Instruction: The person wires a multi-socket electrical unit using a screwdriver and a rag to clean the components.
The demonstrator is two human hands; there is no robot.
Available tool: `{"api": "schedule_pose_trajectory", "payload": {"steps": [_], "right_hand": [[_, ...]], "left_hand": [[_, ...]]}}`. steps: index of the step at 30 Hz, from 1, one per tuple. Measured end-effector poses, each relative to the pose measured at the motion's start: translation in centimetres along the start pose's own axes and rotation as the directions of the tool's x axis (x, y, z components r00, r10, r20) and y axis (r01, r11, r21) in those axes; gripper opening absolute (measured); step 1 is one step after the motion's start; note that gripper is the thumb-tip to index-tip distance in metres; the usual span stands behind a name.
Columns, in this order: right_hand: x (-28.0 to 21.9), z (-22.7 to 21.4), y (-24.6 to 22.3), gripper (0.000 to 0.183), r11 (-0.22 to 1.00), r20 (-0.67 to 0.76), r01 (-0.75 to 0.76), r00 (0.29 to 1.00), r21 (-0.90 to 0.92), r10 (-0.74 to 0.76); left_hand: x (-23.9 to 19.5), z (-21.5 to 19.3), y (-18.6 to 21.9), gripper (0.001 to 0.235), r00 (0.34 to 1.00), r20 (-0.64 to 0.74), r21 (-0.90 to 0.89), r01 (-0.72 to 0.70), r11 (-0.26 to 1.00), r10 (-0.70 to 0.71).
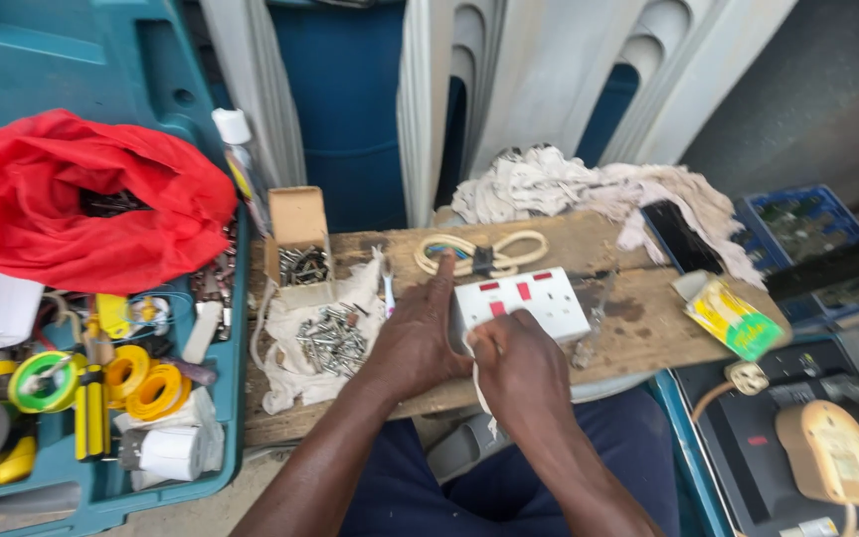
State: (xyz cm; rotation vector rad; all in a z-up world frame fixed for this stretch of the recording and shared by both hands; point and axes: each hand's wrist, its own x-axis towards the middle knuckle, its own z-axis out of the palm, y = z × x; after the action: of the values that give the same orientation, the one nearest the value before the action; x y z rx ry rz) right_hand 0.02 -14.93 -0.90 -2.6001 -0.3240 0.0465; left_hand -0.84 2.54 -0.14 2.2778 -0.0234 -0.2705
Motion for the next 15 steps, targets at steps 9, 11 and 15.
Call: {"api": "schedule_pose_trajectory", "payload": {"steps": [9,11,15], "right_hand": [[3.1,0.2,-1.5,0.029,0.994,0.081,0.015,0.997,-0.105,-0.007],[1.1,-0.2,-0.6,0.022,0.998,0.059,-0.006,0.998,-0.056,0.01],[-0.2,-3.8,0.7,0.031,0.949,0.13,-0.072,0.991,0.306,0.033]], "left_hand": [[-0.5,0.3,-0.1,0.146,1.0,-0.006,0.018,-0.018,1.0,0.019],[0.0,1.0,-1.1,0.145,0.998,-0.049,0.014,-0.036,0.999,0.036],[0.3,1.2,-1.0,0.142,0.996,-0.075,0.008,-0.048,0.999,0.049]]}}
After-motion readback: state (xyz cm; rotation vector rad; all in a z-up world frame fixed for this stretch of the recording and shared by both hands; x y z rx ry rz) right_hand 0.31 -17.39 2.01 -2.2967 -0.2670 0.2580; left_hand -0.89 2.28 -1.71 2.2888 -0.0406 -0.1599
